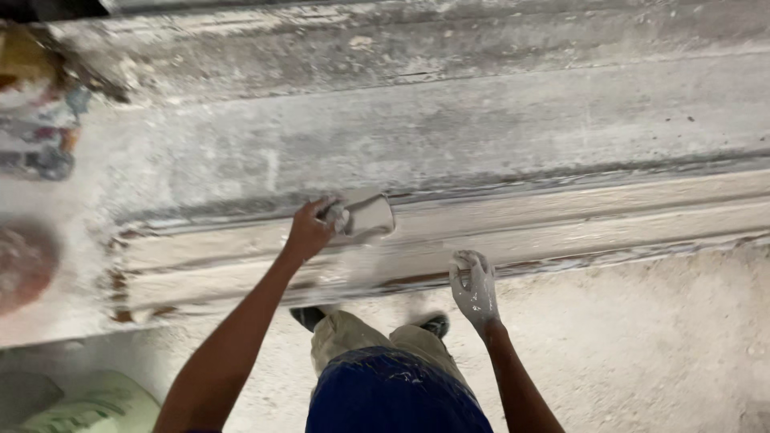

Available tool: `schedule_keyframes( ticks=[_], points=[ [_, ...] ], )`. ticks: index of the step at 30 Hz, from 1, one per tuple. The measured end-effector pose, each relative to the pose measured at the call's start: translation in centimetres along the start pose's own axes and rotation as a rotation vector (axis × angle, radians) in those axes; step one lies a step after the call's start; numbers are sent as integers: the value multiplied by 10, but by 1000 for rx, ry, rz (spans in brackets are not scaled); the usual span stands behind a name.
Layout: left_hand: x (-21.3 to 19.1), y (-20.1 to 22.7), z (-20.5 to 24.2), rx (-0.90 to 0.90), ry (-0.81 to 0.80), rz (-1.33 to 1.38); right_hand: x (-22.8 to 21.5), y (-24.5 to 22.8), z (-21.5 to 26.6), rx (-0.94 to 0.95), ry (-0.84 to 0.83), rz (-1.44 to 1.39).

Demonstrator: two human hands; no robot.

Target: The person repeatedly scoops a white paste from a bucket and spreads it along the grooves of a long decorative molding piece. They use a small trowel to smooth the paste into the grooves and occasionally wipe the surface with a cloth. The person works along the length of the molding, refilling the trowel as needed.

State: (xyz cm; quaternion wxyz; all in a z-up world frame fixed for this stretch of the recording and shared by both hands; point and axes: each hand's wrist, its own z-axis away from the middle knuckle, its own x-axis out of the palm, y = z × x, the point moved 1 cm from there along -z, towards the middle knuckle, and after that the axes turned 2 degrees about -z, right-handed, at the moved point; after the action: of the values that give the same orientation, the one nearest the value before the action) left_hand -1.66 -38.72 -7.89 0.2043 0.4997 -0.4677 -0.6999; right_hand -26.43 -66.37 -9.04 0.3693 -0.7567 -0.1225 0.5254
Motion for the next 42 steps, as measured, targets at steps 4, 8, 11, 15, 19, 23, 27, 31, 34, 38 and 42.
schedule_keyframes(
  ticks=[4,8,11,15,19,23,27,31,34,38,42],
  points=[
    [71,43,-17,-48,-16,42,-60,85,-3,39,12,-113],
    [148,92,-35,60,15,20,-120,148,-20,-17,45,-2],
    [209,133,-53,132,-10,103,-157,191,-37,52,21,21],
    [284,183,-80,88,-84,90,-202,253,-56,5,5,153],
    [371,230,-103,126,-113,72,-253,330,-71,-10,32,113],
    [455,271,-125,159,-142,-154,-300,411,-99,-46,-8,148],
    [546,323,-153,175,-116,68,-376,489,-111,35,-10,130],
    [640,373,-159,163,-75,-96,-447,574,-126,32,-29,157],
    [709,411,-169,345,53,-83,-495,640,-141,125,-74,179],
    [794,455,-179,230,60,-52,-560,723,-167,164,-119,285],
    [882,495,-194,247,73,-126,-625,804,-192,50,-118,206]
  ],
)
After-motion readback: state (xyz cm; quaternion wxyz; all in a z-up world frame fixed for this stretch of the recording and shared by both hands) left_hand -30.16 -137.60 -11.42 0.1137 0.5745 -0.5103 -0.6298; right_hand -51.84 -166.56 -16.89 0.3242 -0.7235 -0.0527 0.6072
